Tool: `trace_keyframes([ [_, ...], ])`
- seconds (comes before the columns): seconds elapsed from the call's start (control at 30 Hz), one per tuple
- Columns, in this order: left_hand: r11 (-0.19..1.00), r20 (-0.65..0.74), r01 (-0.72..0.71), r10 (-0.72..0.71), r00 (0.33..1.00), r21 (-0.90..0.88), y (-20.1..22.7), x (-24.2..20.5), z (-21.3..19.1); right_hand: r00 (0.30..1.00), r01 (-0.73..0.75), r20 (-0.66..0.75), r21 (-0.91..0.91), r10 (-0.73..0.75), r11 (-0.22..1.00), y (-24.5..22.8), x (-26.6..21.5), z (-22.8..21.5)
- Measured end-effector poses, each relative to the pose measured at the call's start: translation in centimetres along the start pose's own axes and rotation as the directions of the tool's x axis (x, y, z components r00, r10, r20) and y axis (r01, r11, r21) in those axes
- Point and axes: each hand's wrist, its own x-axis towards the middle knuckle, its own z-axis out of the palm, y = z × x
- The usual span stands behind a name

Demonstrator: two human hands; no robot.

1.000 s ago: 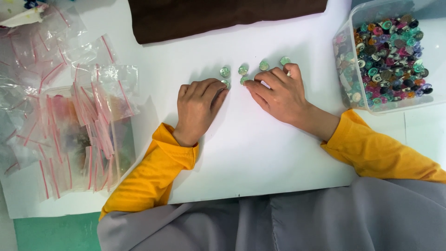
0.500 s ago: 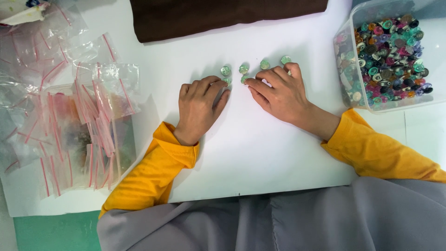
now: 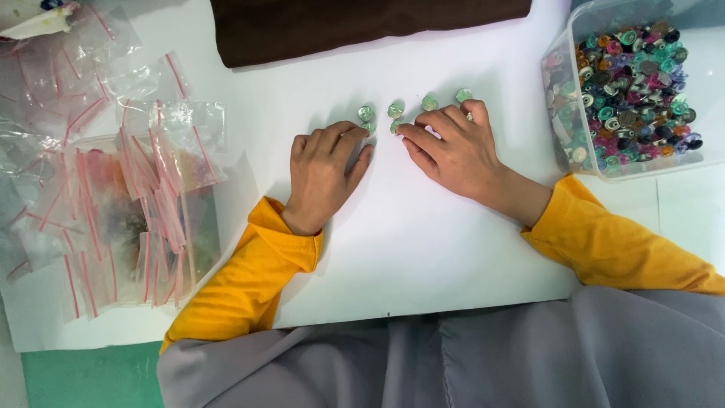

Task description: Sorting small colored buttons from a mixed container into separate plastic bags by color.

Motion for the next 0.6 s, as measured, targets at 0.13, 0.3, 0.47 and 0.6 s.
trace_keyframes([
  [0.13, 0.999, -0.023, -0.019, 0.02, 1.0, 0.029, 0.0, -0.1, 0.2, 1.0, -0.001, 0.004, -0.005, 0.001, 1.0, 0.0, 0.0, -0.1],
  [0.3, 0.989, -0.002, -0.146, 0.146, 0.989, -0.002, 1.0, -0.7, 0.4, 1.0, 0.018, -0.007, -0.02, -0.018, 1.0, -0.2, -0.6, -0.4],
  [0.47, 0.983, 0.021, -0.186, 0.186, 0.982, -0.007, 1.5, -1.1, 1.0, 0.999, 0.021, 0.03, -0.011, -0.021, 1.0, -0.8, -2.3, -1.6],
  [0.6, 0.98, 0.032, -0.2, 0.199, 0.979, 0.008, 2.6, -0.8, 1.0, 0.998, 0.018, 0.058, -0.01, -0.017, 1.0, -1.0, -3.3, -3.5],
])
